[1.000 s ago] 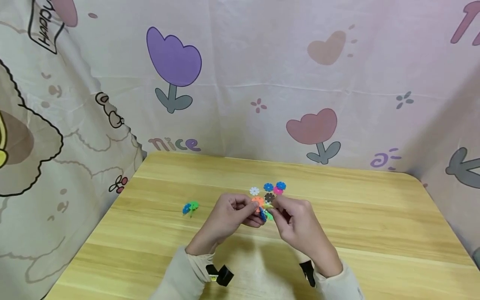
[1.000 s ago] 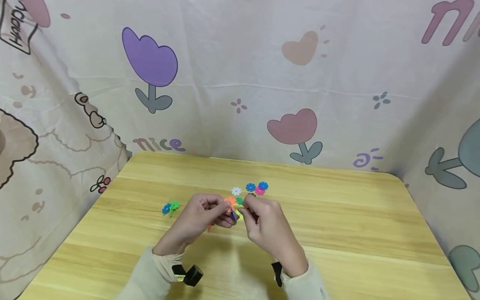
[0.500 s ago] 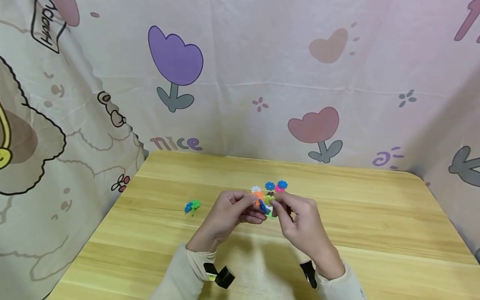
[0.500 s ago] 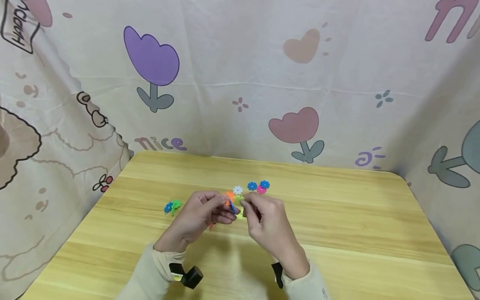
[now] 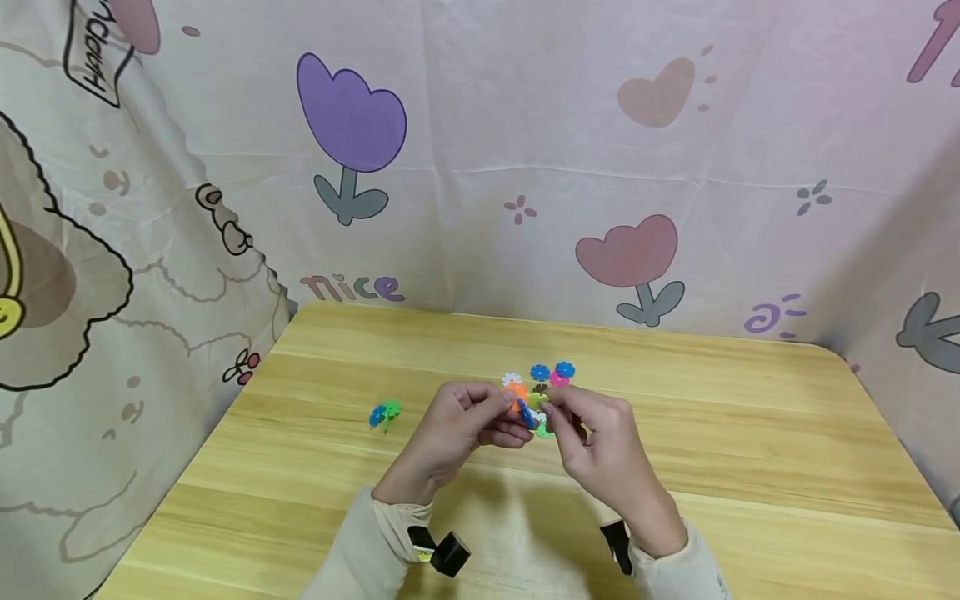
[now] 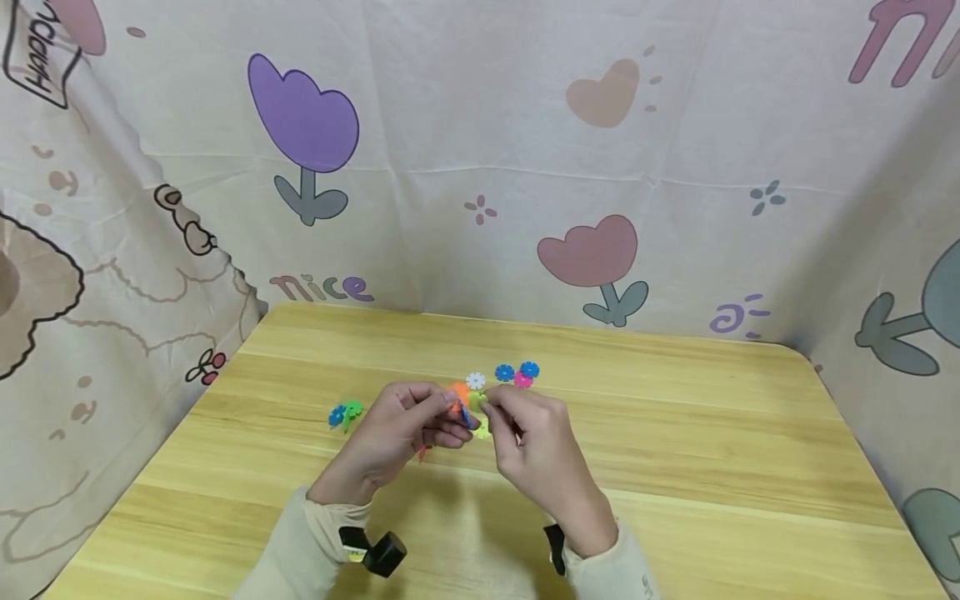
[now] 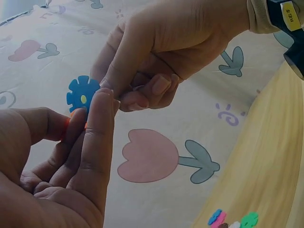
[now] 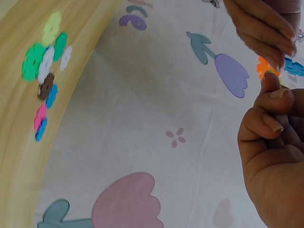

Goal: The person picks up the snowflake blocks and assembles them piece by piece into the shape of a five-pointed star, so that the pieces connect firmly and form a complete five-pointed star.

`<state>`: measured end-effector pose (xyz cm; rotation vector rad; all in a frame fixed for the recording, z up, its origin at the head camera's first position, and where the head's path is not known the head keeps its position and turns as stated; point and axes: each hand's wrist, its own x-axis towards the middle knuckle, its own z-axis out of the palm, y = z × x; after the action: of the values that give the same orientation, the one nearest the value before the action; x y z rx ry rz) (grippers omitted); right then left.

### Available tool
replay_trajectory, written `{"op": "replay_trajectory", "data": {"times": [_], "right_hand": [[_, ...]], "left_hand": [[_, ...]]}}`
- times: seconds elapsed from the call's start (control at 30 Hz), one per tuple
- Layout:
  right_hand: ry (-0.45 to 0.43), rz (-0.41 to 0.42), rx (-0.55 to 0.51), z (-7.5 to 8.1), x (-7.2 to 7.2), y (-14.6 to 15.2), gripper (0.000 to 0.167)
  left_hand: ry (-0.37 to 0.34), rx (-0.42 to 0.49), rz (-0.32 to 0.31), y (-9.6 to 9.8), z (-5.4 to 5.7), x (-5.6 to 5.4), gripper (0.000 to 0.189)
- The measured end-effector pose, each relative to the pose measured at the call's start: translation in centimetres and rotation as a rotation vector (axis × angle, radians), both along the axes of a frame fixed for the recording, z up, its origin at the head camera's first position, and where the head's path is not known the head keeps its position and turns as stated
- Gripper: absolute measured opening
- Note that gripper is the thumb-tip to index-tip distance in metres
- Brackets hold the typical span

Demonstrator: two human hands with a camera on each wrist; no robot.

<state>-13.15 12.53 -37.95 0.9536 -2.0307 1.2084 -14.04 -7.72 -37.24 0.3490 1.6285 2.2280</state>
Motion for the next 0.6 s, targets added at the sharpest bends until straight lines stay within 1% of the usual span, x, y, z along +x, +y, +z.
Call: {"op": "replay_trajectory", "data": {"times": [0.2,0.27,0.37,0.5,0.6], "right_hand": [[0.029,-0.007,0.019,-0.15,-0.14,0.09,0.023],[0.028,-0.018,0.024,-0.25,-0.13,0.05,0.022],[0.054,-0.027,0.028,-0.36,-0.16,-0.04,0.022],[0.077,-0.029,0.032,-0.34,-0.18,-0.22,0.023],[0.062,-0.018,0.044,-0.33,-0.16,-0.34,0.023]], "left_hand": [[0.02,-0.007,-0.019,0.02,-0.2,-0.02,0.02],[0.013,-0.003,-0.021,0.1,-0.15,-0.01,0.02],[0.003,-0.011,-0.026,0.14,-0.15,0.01,0.022],[0.003,-0.044,-0.028,-0.08,-0.25,-0.11,0.025],[0.021,-0.078,-0.029,-0.5,-0.4,-0.29,0.026]]}}
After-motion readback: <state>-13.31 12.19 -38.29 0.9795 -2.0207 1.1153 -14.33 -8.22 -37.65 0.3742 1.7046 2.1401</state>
